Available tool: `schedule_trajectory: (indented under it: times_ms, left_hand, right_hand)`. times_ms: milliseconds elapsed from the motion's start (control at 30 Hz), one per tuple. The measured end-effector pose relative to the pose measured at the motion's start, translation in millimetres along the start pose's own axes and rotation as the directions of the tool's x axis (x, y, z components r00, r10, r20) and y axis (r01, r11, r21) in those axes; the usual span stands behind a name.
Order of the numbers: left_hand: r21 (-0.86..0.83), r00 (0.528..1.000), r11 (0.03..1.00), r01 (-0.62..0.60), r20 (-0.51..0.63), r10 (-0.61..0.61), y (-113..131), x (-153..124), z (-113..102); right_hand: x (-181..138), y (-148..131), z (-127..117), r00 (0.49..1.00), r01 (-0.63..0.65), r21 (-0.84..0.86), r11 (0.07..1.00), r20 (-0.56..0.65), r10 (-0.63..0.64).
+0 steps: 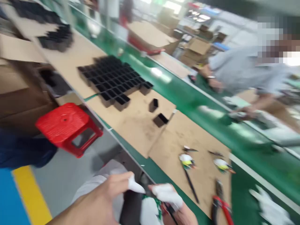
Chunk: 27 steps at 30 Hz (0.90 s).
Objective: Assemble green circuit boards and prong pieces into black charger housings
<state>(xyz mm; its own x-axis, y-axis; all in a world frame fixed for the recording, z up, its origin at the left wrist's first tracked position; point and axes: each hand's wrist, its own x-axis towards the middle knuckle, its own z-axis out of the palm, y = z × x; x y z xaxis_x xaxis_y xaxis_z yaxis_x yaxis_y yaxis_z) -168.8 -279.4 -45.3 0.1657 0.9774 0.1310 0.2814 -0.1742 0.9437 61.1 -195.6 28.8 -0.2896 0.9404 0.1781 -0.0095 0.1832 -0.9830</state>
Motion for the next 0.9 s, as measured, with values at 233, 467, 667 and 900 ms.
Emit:
schedule_trajectory:
  times_ms: [233, 467, 667, 900]
  left_hand:
    - [-0.053, 0.995, 0.995, -0.09, 0.041, 0.092, 4, 57, -30]
    - [-0.284, 0.981, 0.941, -0.184, 0.003, 0.193, 41, 100, -33]
    - [-0.418, 0.974, 0.882, -0.22, -0.036, 0.226, 48, 101, -19]
    - [-0.49, 0.978, 0.852, -0.186, -0.01, 0.207, 56, 99, -4]
  right_hand:
    - [19, -8, 2, 0.984, 0.082, 0.121, 0.989, -0.169, -0.061]
    - [25, -15, -11, 0.977, 0.185, 0.183, 0.966, -0.141, -0.161]
    - [16, -13, -19, 0.954, 0.129, 0.182, 0.975, -0.289, -0.072]
    - [17, -20, -34, 0.977, 0.061, 0.102, 0.993, -0.21, -0.038]
